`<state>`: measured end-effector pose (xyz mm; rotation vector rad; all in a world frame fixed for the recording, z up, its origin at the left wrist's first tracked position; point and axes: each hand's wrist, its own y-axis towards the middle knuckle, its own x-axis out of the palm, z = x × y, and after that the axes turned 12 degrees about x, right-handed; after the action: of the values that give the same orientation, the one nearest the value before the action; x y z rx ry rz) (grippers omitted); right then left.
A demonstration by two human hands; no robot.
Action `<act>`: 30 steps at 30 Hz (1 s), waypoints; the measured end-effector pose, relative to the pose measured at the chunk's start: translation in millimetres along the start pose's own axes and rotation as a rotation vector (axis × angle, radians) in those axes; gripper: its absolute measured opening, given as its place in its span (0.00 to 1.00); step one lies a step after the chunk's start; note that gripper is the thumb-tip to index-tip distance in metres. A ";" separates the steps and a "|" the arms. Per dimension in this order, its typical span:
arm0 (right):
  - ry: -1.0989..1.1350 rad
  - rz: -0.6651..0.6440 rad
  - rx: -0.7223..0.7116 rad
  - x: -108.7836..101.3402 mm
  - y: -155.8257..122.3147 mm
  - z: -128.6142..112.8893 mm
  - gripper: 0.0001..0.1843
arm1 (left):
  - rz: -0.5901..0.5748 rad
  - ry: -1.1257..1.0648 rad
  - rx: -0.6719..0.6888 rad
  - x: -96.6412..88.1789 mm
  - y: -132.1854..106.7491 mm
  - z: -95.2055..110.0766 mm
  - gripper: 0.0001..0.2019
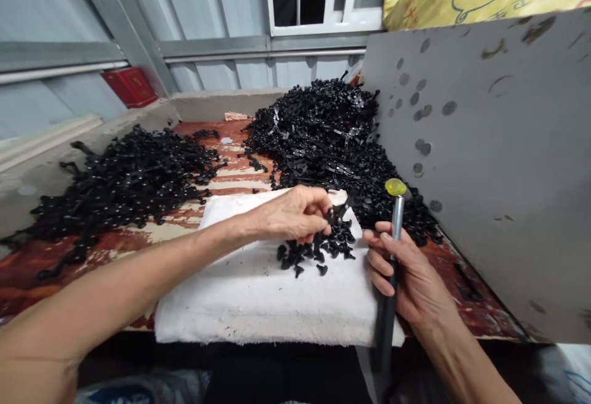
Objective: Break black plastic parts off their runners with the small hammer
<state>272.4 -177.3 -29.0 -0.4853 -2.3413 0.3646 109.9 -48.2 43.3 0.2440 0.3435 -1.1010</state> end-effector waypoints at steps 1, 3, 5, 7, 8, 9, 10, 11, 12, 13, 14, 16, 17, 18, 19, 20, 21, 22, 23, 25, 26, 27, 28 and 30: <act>-0.010 -0.007 -0.001 4.4 -2.2 1.6 0.26 | 0.005 -0.071 -0.038 4.0 -9.0 -2.1 0.06; -0.056 -0.028 -0.016 14.6 -6.7 4.3 0.25 | 0.020 -0.151 -0.075 11.7 -24.3 -6.1 0.06; -0.145 -0.051 -0.047 25.4 -10.4 6.4 0.24 | 0.023 -0.195 -0.102 17.9 -35.8 -9.3 0.05; -0.238 -0.070 -0.065 35.5 -12.1 8.9 0.21 | 0.020 -0.248 -0.121 22.4 -44.5 -11.4 0.06; -0.271 -0.077 -0.061 39.9 -12.2 10.8 0.20 | 0.021 -0.279 -0.125 24.2 -48.4 -12.1 0.06; -0.294 -0.082 -0.054 44.1 -12.0 13.2 0.20 | 0.025 -0.308 -0.130 25.7 -52.2 -12.6 0.07; -0.311 -0.087 -0.045 47.8 -11.5 16.1 0.20 | 0.030 -0.330 -0.134 27.2 -56.1 -12.8 0.08; -0.328 -0.091 -0.041 51.3 -11.0 19.4 0.19 | 0.031 -0.345 -0.137 28.4 -60.2 -12.9 0.08; -0.345 -0.096 -0.035 54.4 -10.5 23.1 0.19 | 0.030 -0.354 -0.139 29.4 -64.5 -12.9 0.09; -0.361 -0.104 -0.028 57.2 -10.2 26.8 0.19 | 0.031 -0.362 -0.142 30.0 -69.1 -12.9 0.09; -0.377 -0.114 -0.016 59.4 -10.2 30.4 0.19 | 0.038 -0.372 -0.149 30.0 -73.9 -13.2 0.10; -0.413 -0.142 0.016 62.1 -11.3 36.1 0.19 | 0.075 -0.395 -0.172 27.2 -83.7 -15.1 0.13; -0.445 -0.150 0.021 62.4 -12.3 37.9 0.19 | 0.107 -0.405 -0.187 24.1 -88.3 -17.1 0.14; -0.486 -0.149 0.013 61.8 -13.6 38.7 0.19 | 0.150 -0.410 -0.200 19.7 -92.4 -19.7 0.15; -0.526 -0.136 -0.008 60.4 -14.9 38.7 0.20 | 0.198 -0.407 -0.208 14.1 -95.8 -23.1 0.15; -0.553 -0.114 -0.035 58.4 -16.1 37.9 0.20 | 0.251 -0.397 -0.212 7.7 -98.3 -27.1 0.14; -0.560 -0.084 -0.064 55.9 -17.0 36.4 0.20 | 0.302 -0.384 -0.217 0.9 -99.7 -31.6 0.14; -0.540 -0.050 -0.087 53.1 -17.6 34.6 0.20 | 0.349 -0.368 -0.224 -5.8 -100.0 -36.3 0.12; -0.496 -0.018 -0.101 50.1 -17.8 32.6 0.21 | 0.388 -0.355 -0.239 -12.0 -99.3 -40.8 0.11; -0.397 0.037 -0.108 44.2 -17.4 28.9 0.21 | 0.435 -0.347 -0.288 -21.3 -96.0 -48.4 0.09; -0.360 0.059 -0.101 41.3 -17.0 27.6 0.21 | 0.446 -0.353 -0.319 -24.2 -94.0 -51.0 0.09; -0.333 0.075 -0.087 38.7 -16.6 26.8 0.21 | 0.449 -0.364 -0.346 -25.9 -92.2 -52.8 0.09; -0.312 0.086 -0.068 36.4 -16.2 26.4 0.21 | 0.446 -0.378 -0.366 -26.6 -90.7 -53.6 0.09; -0.289 0.089 -0.034 33.0 -15.6 26.9 0.21 | 0.429 -0.410 -0.379 -26.1 -89.3 -53.7 0.10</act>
<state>227.6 -180.0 -22.6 -0.5879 -2.6135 0.4636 10.9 -46.2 1.9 -0.2375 0.1169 -0.6233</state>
